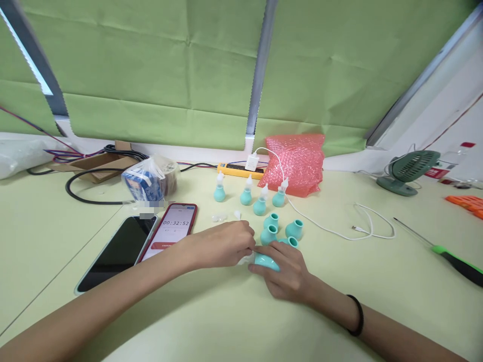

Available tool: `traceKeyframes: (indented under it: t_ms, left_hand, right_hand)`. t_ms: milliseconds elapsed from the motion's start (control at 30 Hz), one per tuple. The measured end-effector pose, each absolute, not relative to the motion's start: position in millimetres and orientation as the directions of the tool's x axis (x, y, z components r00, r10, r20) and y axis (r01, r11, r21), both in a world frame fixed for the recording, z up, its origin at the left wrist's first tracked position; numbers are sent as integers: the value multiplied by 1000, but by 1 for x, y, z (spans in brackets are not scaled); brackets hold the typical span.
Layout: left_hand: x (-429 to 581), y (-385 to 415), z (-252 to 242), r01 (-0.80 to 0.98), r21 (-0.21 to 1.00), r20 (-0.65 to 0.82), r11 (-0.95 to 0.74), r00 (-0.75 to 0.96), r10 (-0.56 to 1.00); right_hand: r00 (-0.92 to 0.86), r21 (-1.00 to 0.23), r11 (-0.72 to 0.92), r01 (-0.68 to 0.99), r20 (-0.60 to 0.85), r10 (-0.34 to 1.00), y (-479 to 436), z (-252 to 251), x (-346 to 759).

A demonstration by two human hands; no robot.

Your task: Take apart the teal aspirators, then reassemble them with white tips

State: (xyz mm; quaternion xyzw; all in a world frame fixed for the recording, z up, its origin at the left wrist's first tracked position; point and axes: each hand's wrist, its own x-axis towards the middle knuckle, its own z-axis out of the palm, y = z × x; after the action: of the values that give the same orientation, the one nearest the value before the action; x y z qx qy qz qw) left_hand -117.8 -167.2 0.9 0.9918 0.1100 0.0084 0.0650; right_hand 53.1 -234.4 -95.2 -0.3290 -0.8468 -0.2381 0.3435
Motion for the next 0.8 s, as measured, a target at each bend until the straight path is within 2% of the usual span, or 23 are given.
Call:
traceKeyframes:
  t_ms: [67, 267, 433, 700, 800]
  left_hand:
    - [-119, -171, 2, 219, 77, 10, -973, 975, 220]
    - [-121, -173, 6, 226, 95, 34, -969, 973, 230]
    - [-117, -173, 5, 158, -2, 2, -987, 987, 158]
    - [-118, -172, -1, 143, 128, 74, -981, 985, 153]
    - [-120, -171, -1, 147, 138, 72, -980, 985, 158]
  right_hand:
    - [-532, 160, 674, 721, 751, 390, -234, -95, 53]
    - [-517, 137, 685, 716, 763, 387, -234, -96, 53]
    - [-506, 130, 677, 725, 767, 394, -234, -95, 53]
    - [-510, 150, 681, 716, 779, 364, -233, -97, 54]
    - [-500, 158, 677, 719, 794, 346, -233, -96, 53]
